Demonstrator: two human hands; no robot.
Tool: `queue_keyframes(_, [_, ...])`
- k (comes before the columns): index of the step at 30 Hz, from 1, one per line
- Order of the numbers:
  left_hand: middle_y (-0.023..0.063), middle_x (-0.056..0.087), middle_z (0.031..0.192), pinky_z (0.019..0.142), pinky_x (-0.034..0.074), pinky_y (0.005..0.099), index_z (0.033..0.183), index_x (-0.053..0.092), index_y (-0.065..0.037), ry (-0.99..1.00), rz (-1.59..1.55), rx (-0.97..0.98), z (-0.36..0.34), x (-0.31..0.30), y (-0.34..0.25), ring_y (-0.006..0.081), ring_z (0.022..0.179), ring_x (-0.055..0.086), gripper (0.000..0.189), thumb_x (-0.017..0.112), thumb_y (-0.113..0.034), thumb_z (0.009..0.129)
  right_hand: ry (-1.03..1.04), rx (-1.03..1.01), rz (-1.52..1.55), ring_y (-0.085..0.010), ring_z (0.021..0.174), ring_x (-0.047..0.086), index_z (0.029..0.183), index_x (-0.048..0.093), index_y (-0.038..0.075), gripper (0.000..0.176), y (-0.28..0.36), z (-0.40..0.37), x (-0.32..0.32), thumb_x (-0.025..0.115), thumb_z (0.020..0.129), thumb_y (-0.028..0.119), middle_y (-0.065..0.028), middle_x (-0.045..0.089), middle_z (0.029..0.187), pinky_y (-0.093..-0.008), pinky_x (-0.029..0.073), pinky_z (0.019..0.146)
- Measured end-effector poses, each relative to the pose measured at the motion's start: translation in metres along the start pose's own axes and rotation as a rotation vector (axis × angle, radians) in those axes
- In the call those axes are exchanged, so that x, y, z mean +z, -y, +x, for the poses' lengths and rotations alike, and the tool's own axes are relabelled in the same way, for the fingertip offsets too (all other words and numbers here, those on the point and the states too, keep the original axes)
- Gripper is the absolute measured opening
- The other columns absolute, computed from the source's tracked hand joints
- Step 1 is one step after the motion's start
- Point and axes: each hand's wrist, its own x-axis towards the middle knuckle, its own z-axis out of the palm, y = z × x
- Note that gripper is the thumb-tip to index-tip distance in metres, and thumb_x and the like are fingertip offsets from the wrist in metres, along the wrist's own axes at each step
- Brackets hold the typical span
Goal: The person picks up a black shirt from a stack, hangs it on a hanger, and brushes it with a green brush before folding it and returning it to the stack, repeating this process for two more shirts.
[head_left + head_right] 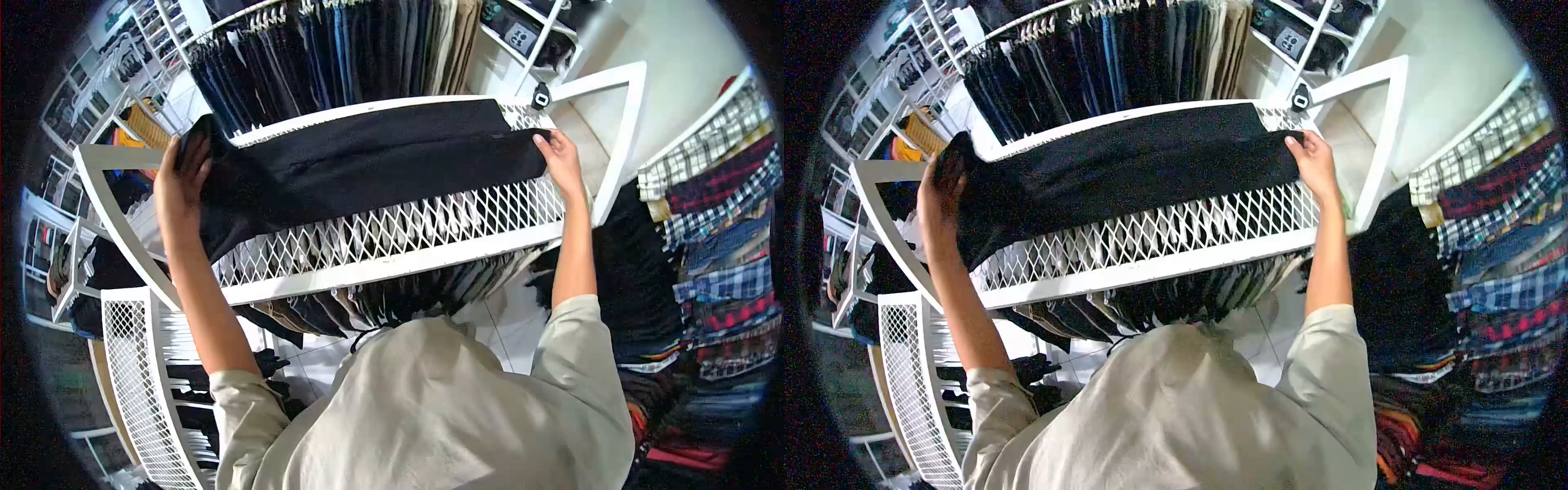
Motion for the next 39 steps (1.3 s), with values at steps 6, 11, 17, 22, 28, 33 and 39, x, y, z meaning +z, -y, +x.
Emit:
queue_keyframes(6, [0.0188, 0.059, 0.140, 0.108, 0.042, 0.0404, 0.144, 0.052, -0.001, 0.099, 0.318, -0.094, 0.034, 0.011, 0.029, 0.0299, 0.130, 0.057, 0.075, 0.053, -0.061, 0.099, -0.059, 0.104, -0.691, -0.0343, 0.094, 0.070, 0.126, 0.064, 0.004, 0.048, -0.030, 0.035, 0.036, 0.078, 0.087, 0.028, -0.0189, 0.073, 0.102, -0.0420, 0.053, 0.089])
queue_keyframes(11, [0.0159, 0.070, 0.124, 0.101, 0.045, 0.0352, 0.130, 0.066, -0.001, -0.050, 0.766, 0.230, -0.063, -0.019, 0.032, 0.0278, 0.118, 0.064, 0.052, 0.061, -0.044, 0.101, -0.118, -0.054, -0.626, -0.0335, 0.103, 0.066, 0.130, 0.062, 0.007, 0.050, 0.025, -0.006, 0.078, 0.078, 0.086, 0.024, -0.0203, 0.067, 0.118, -0.0431, 0.053, 0.090])
queue_keyframes(17, [0.0242, 0.069, 0.116, 0.099, 0.047, 0.0446, 0.119, 0.069, 0.002, -0.376, 1.196, 0.269, -0.119, -0.098, 0.065, 0.0402, 0.111, 0.063, 0.046, 0.068, -0.037, 0.095, 0.470, -0.143, -0.175, -0.0280, 0.095, 0.071, 0.125, 0.067, 0.005, 0.042, 0.117, -0.043, 0.222, 0.078, 0.089, 0.024, -0.0180, 0.068, 0.115, -0.0375, 0.056, 0.084])
queue_keyframes(22, [0.0216, 0.068, 0.109, 0.096, 0.045, 0.0465, 0.109, 0.070, 0.002, -0.420, 1.275, 0.346, -0.115, -0.095, 0.078, 0.0393, 0.105, 0.061, 0.042, 0.068, -0.037, 0.095, 0.531, -0.228, -0.386, -0.0353, 0.108, 0.068, 0.133, 0.061, 0.007, 0.061, 0.122, -0.028, 0.373, 0.073, 0.089, 0.047, -0.0221, 0.065, 0.121, -0.0450, 0.053, 0.095])
queue_keyframes(28, [0.0196, 0.065, 0.109, 0.094, 0.043, 0.0468, 0.101, 0.072, -0.002, -0.436, 1.314, 0.349, -0.103, -0.117, 0.075, 0.0391, 0.107, 0.058, 0.029, 0.072, -0.030, 0.092, 0.325, -0.027, -0.523, -0.0339, 0.115, 0.066, 0.134, 0.060, 0.009, 0.056, 0.109, -0.017, 0.448, 0.074, 0.089, 0.039, -0.0157, 0.071, 0.116, -0.0451, 0.049, 0.101])
queue_keyframes(33, [0.0185, 0.063, 0.117, 0.092, 0.043, 0.0507, 0.102, 0.068, -0.006, -0.374, 1.412, 0.429, -0.105, -0.136, 0.084, 0.0399, 0.109, 0.058, 0.024, 0.072, -0.027, 0.091, 0.268, -0.133, -0.109, -0.0276, 0.094, 0.071, 0.121, 0.069, 0.008, 0.035, 0.111, -0.020, 0.446, 0.074, 0.088, 0.020, -0.0105, 0.074, 0.099, -0.0390, 0.054, 0.086])
queue_keyframes(39, [0.0199, 0.061, 0.115, 0.100, 0.041, 0.0493, 0.117, 0.062, -0.004, -0.344, 1.420, 0.550, -0.118, -0.111, 0.063, 0.0413, 0.115, 0.054, 0.037, 0.075, -0.016, 0.085, 0.285, -0.308, 0.162, -0.0123, 0.071, 0.063, 0.120, 0.069, 0.006, 0.031, 0.142, -0.042, 0.407, 0.073, 0.089, 0.009, -0.0048, 0.066, 0.083, -0.0270, 0.052, 0.072])
